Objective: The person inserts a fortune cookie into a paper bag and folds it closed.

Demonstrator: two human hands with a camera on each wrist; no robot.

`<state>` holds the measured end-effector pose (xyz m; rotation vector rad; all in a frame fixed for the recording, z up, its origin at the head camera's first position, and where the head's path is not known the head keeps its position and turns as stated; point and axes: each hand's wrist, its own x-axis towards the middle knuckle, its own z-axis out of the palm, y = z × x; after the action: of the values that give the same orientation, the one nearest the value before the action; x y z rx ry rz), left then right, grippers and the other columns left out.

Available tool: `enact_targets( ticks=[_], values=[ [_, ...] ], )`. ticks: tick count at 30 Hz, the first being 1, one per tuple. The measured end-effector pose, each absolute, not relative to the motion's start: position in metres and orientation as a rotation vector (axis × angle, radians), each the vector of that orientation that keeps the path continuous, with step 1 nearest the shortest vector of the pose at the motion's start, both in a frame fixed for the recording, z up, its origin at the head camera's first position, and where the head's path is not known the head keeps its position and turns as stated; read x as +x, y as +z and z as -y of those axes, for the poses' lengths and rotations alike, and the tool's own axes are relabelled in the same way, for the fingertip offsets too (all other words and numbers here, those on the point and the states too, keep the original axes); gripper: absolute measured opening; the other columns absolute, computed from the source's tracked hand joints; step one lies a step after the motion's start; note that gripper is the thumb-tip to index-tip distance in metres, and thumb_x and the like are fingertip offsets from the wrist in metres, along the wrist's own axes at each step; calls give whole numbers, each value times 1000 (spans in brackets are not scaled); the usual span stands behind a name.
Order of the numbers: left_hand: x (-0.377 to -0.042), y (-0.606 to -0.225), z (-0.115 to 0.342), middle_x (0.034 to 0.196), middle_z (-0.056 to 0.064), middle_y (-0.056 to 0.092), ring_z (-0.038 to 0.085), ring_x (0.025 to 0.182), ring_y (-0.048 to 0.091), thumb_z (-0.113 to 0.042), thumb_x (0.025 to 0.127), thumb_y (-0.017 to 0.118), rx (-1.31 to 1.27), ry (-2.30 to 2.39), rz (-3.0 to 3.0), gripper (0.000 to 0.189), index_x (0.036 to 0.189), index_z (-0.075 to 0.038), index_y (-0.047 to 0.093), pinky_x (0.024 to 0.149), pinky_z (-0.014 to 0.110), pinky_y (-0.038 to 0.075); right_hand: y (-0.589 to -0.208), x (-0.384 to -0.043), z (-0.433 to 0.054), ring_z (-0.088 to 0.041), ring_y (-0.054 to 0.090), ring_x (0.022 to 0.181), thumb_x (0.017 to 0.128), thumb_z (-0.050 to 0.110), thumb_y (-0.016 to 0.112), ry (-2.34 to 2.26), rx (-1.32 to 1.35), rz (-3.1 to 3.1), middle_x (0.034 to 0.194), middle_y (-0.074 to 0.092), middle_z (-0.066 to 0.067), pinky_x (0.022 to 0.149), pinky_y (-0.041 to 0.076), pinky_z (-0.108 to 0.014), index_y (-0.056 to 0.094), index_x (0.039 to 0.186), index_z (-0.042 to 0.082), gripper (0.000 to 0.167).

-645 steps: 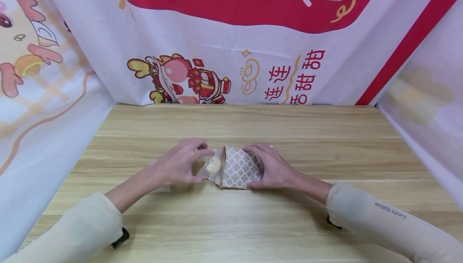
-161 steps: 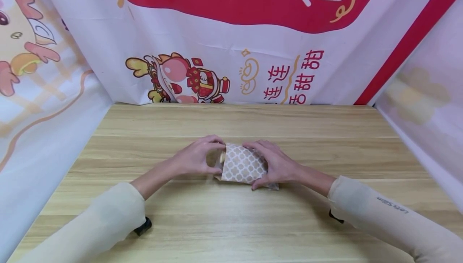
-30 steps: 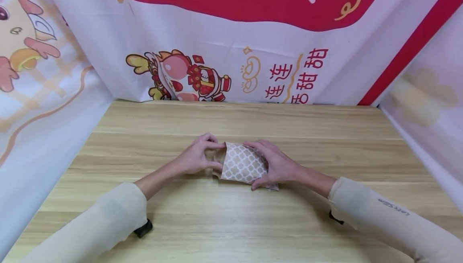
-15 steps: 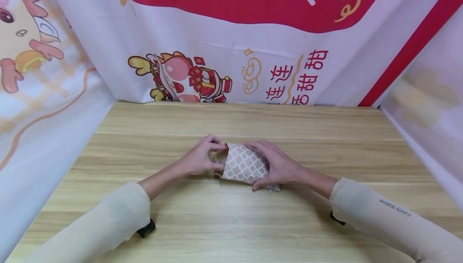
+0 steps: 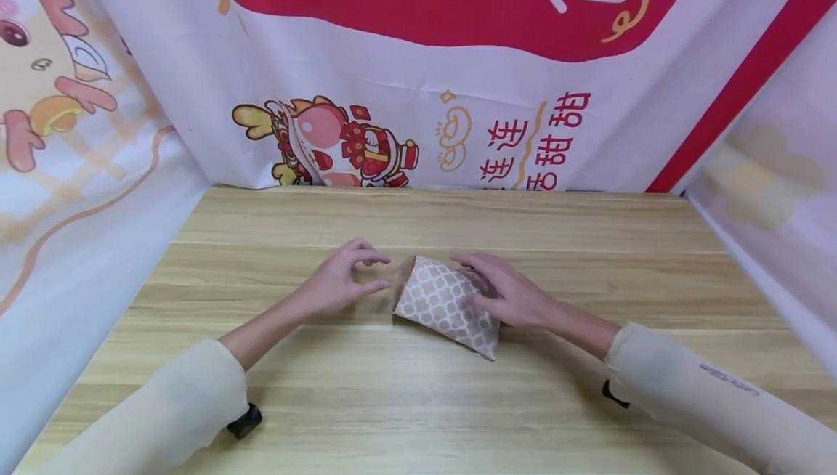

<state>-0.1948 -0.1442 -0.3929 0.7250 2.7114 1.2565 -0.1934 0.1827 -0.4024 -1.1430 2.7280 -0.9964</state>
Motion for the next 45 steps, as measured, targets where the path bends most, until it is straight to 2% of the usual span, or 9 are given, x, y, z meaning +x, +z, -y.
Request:
enact_targets(
  ticks=[2, 5, 9, 13, 18, 25, 31, 37, 45],
  values=[
    [-195, -394, 146, 117, 15, 63, 35, 111, 60, -14, 90, 81, 723, 1242, -2735, 41, 127, -1, 69, 96, 53, 54, -402, -193, -185, -39, 57, 129, 90, 17, 72, -1017, -1138, -2723, 145, 57, -21, 110, 45, -59, 47, 151, 0, 68],
    [-194, -394, 148, 116, 17, 65, 34, 106, 61, -12, 90, 80, 717, 1222, -2762, 40, 126, 2, 69, 92, 50, 56, -401, -193, -187, -33, 66, 108, 88, 11, 74, -1036, -1070, -2707, 133, 63, -22, 94, 57, -51, 47, 150, 0, 69],
    [-193, -394, 146, 115, 18, 67, 29, 101, 64, -10, 91, 79, 695, 1221, -2750, 36, 123, 4, 67, 90, 46, 58, -397, -192, -186, -20, 67, 86, 87, 13, 80, -1071, -962, -2656, 114, 67, -16, 77, 59, -37, 45, 151, 0, 74],
    [-192, -395, 141, 109, 19, 67, 26, 95, 66, -10, 93, 76, 662, 1265, -2685, 30, 115, 5, 62, 89, 43, 59, -394, -189, -183, -14, 66, 78, 87, 21, 85, -1100, -883, -2615, 104, 68, -12, 70, 59, -31, 43, 152, 2, 79],
    [-191, -397, 133, 104, 12, 69, 22, 92, 68, -15, 96, 74, 624, 1269, -2598, 30, 115, -1, 56, 86, 38, 60, -396, -186, -178, -16, 65, 73, 92, 22, 81, -1135, -846, -2585, 104, 68, -14, 60, 59, -30, 41, 154, 5, 76],
    [-190, -396, 117, 100, 7, 72, 18, 90, 68, -13, 93, 78, 663, 1344, -2506, 34, 119, -5, 57, 84, 33, 59, -396, -184, -174, -21, 72, 90, 96, 16, 75, -1181, -856, -2584, 109, 71, -18, 77, 61, -32, 42, 154, 8, 68],
    [-192, -391, 110, 104, 11, 67, 20, 89, 70, -3, 89, 79, 661, 1503, -2502, 39, 120, -5, 56, 80, 29, 61, -392, -184, -171, -25, 74, 80, 95, 8, 75, -1367, -805, -2471, 120, 60, -28, 59, 63, -34, 34, 159, 11, 76],
    [-191, -378, 109, 114, 18, 61, 28, 89, 73, 7, 84, 79, 763, 1645, -2571, 48, 124, -1, 54, 78, 28, 63, -385, -185, -166, -29, 73, 84, 89, -5, 76, -1487, -913, -2533, 121, 59, -28, 69, 64, -32, 34, 158, 10, 82],
    [-188, -370, 110, 123, 24, 61, 31, 87, 73, 10, 79, 82, 1017, 1659, -2743, 61, 130, 4, 48, 78, 36, 64, -383, -185, -160, -40, 73, 88, 80, -17, 77, -1622, -1104, -2617, 125, 58, -31, 69, 65, -35, 37, 151, 5, 85]
  ],
)
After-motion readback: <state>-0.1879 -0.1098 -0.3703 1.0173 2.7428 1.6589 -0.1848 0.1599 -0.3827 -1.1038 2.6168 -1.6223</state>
